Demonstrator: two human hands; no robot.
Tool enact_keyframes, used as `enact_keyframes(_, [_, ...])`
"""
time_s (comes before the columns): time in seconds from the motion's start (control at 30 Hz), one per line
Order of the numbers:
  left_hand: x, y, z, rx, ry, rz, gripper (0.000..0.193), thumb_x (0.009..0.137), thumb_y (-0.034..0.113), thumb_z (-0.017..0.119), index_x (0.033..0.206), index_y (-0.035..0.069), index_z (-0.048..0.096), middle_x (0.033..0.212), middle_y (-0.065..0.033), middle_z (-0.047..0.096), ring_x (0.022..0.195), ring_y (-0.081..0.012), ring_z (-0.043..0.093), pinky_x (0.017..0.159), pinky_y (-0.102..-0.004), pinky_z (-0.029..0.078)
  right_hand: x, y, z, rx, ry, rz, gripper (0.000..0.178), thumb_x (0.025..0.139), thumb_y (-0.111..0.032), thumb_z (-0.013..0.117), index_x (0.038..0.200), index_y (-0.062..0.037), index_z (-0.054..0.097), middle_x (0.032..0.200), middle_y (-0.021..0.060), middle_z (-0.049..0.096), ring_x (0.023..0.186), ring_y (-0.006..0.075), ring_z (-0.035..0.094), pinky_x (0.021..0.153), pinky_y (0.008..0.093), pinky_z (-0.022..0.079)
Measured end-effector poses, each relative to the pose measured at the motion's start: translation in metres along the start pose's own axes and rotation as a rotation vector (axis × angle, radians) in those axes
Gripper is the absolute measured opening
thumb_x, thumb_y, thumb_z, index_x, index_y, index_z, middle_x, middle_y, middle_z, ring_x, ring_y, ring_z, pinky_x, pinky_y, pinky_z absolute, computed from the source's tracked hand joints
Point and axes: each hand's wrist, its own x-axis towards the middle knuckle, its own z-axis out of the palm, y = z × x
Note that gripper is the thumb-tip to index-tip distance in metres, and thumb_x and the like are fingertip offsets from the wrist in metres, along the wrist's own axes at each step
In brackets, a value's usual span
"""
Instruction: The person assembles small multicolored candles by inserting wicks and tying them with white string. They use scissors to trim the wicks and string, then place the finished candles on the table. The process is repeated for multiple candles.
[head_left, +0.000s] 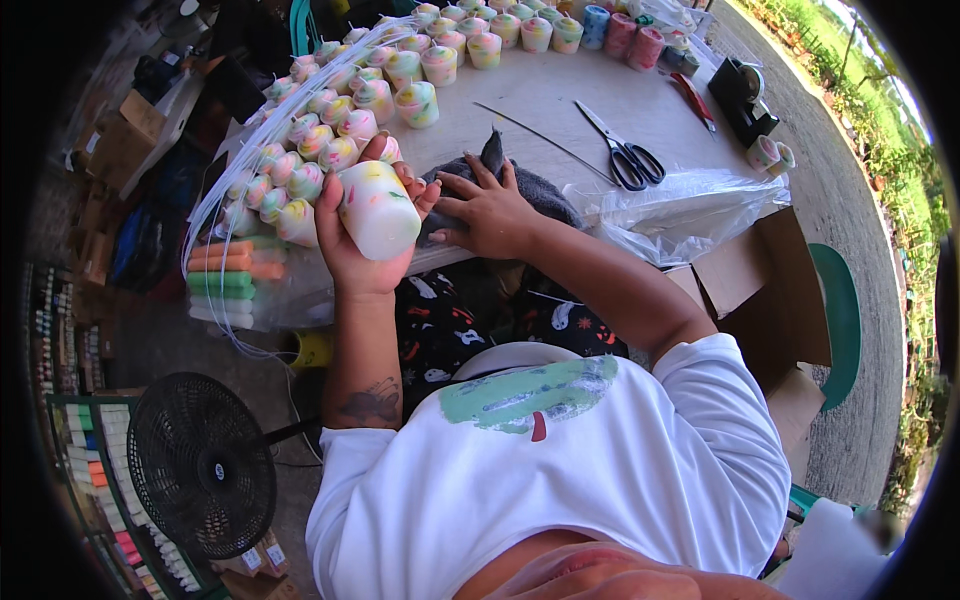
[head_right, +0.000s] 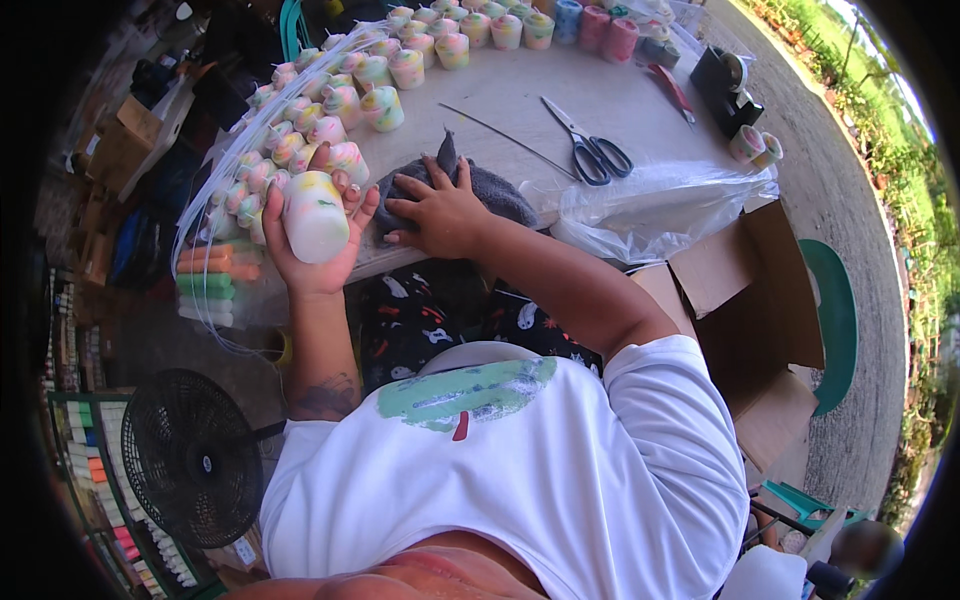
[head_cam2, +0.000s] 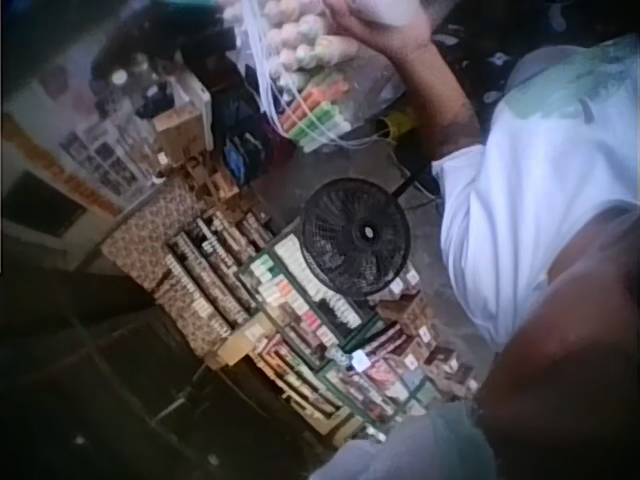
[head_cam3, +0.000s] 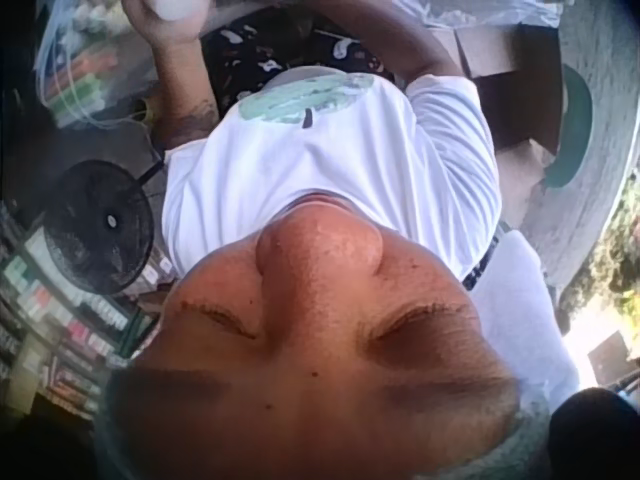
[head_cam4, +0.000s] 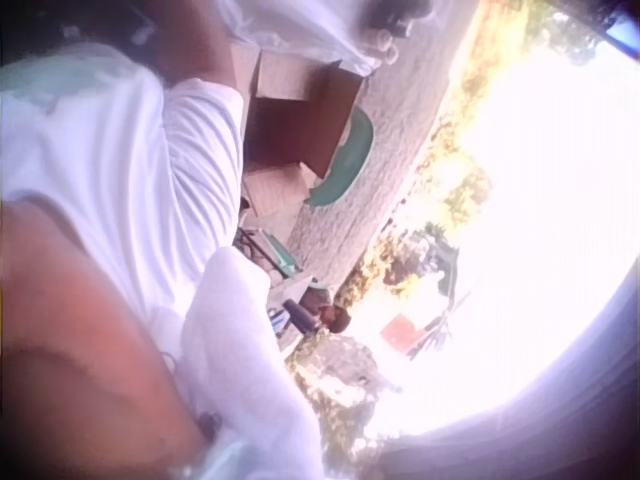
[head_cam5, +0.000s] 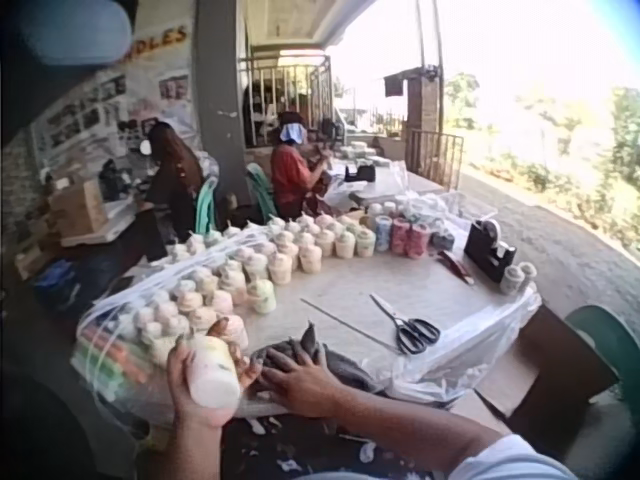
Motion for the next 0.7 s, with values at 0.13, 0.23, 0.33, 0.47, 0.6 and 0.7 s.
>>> enact_keyframes(0.13, [-0.006,-0.009,-0.03,-0.105,0.114,-0.107,0.057,0.088,0.051,0.047,0.122,0.005,0.052,0.094,-0.0122,0.06,0.085,-0.0241,0.059,0.092,-0.0439,0.041,-0.029,0.031,-0.032,0.288,-0.146,-0.159,0.04,0.067,-0.017,0.075,0.105,-0.0127,0.062,0.113,0.0058,0.055,0.103,0.0268,0.049,0.089,0.0412,0.04])
enact_keyframes(0.23, [-0.006,-0.015,-0.034,-0.115,0.15,-0.138,0.054,0.089,0.049,0.048,0.119,0.004,0.053,0.093,-0.0141,0.061,0.085,-0.0248,0.059,0.088,-0.0419,0.044,-0.057,0.049,-0.089,0.258,-0.331,-0.201,0.033,0.064,-0.021,0.078,0.09,-0.0086,0.062,0.096,0.0084,0.055,0.091,0.0274,0.053,0.081,0.0385,0.043])
enact_keyframes(0.33, [0.001,-0.03,-0.035,-0.152,0.133,-0.196,0.052,0.09,0.048,0.047,0.117,0.004,0.054,0.092,-0.0153,0.062,0.084,-0.0254,0.059,0.086,-0.0409,0.046,-0.059,0.091,-0.143,0.11,-0.05,-0.05,0.029,0.067,-0.02,0.077,0.07,-0.0062,0.052,0.071,0.0098,0.05,0.067,0.0311,0.053,0.062,0.0398,0.045])
enact_keyframes(0.47, [0.012,-0.048,-0.033,-0.173,0.077,-0.235,0.048,0.092,0.047,0.046,0.114,0.005,0.055,0.095,-0.0173,0.063,0.084,-0.0271,0.062,0.089,-0.0415,0.046,-0.052,0.15,-0.198,-0.268,0.205,0.236,0.032,0.074,-0.021,0.075,0.101,-0.005,0.066,0.101,0.0127,0.062,0.1,0.0311,0.057,0.083,0.0415,0.045])
enact_keyframes(0.6, [0.011,-0.054,-0.038,-0.11,0.136,-0.214,0.046,0.093,0.046,0.045,0.112,0.005,0.057,0.096,-0.017,0.063,0.088,-0.028,0.062,0.09,-0.0428,0.046,-0.072,0.101,-0.175,-0.562,-0.017,0.281,0.039,0.077,-0.022,0.072,0.113,-0.01,0.061,0.117,0.0106,0.057,0.115,0.0286,0.05,0.092,0.0446,0.039])
enact_keyframes(0.7, [0.01,-0.063,-0.047,-0.096,0.173,-0.227,0.045,0.094,0.046,0.044,0.111,0.006,0.057,0.098,-0.0157,0.062,0.092,-0.0283,0.062,0.09,-0.0436,0.047,-0.116,0.034,-0.118,0.22,-0.548,0.344,0.035,0.076,-0.024,0.07,0.107,-0.0096,0.061,0.108,0.0084,0.059,0.108,0.0282,0.052,0.092,0.0461,0.037])
